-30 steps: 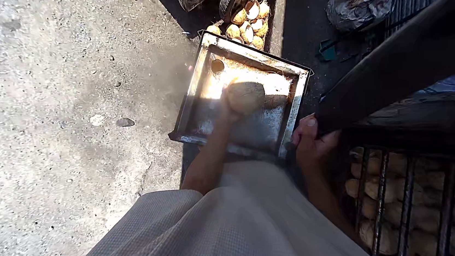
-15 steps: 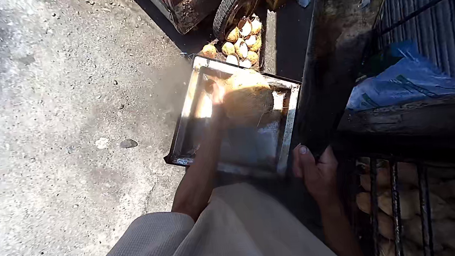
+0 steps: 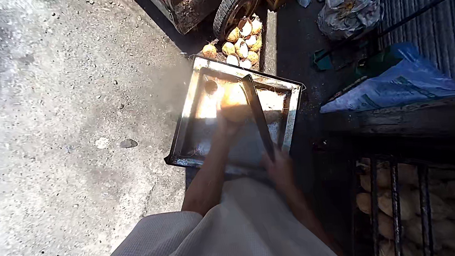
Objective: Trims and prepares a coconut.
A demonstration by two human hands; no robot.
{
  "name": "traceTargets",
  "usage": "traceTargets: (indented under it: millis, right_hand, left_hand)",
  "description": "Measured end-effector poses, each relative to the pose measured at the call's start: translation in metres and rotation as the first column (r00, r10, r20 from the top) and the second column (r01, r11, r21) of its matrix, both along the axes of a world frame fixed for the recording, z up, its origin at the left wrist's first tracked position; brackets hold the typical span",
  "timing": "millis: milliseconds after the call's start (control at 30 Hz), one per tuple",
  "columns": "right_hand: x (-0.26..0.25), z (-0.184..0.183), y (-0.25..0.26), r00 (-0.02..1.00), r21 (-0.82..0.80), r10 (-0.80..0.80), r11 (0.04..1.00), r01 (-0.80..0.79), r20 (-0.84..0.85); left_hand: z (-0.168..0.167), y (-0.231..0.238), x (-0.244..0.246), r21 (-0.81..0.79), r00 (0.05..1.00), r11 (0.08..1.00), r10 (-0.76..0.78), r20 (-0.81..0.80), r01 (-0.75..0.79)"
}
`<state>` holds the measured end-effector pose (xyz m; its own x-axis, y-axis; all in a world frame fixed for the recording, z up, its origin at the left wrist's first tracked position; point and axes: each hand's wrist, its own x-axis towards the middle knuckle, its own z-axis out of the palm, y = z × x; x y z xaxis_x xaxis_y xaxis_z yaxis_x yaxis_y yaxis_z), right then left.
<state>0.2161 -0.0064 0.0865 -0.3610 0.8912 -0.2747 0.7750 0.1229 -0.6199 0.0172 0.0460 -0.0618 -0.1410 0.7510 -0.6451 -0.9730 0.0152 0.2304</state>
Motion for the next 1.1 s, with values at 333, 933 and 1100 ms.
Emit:
traceTargets:
  millis: [333, 933, 1100]
  right_hand:
    - [-0.013, 0.149, 0.045, 0.596, 0.335, 0.166, 0.924, 0.184, -0.786]
    - [-0.005, 0.029, 0.01, 0.904, 0.01, -0.14, 0.987, 0.158, -0.404]
    - [-0.013, 0.092, 0.03, 0.664, 0.239, 0.07, 0.956, 0.167, -0.745]
  left_hand:
    - [0.07, 0.009, -0.033, 0.263, 0.99, 0.961, 0.114, -0.079, -0.089]
    - [0.032, 0.005, -0.029, 0.167, 0.988, 0.979, 0.13, -0.087, -0.115]
    - [0.052, 0.016, -0.033, 0.292, 0.98, 0.942, 0.191, -0.057, -0.167]
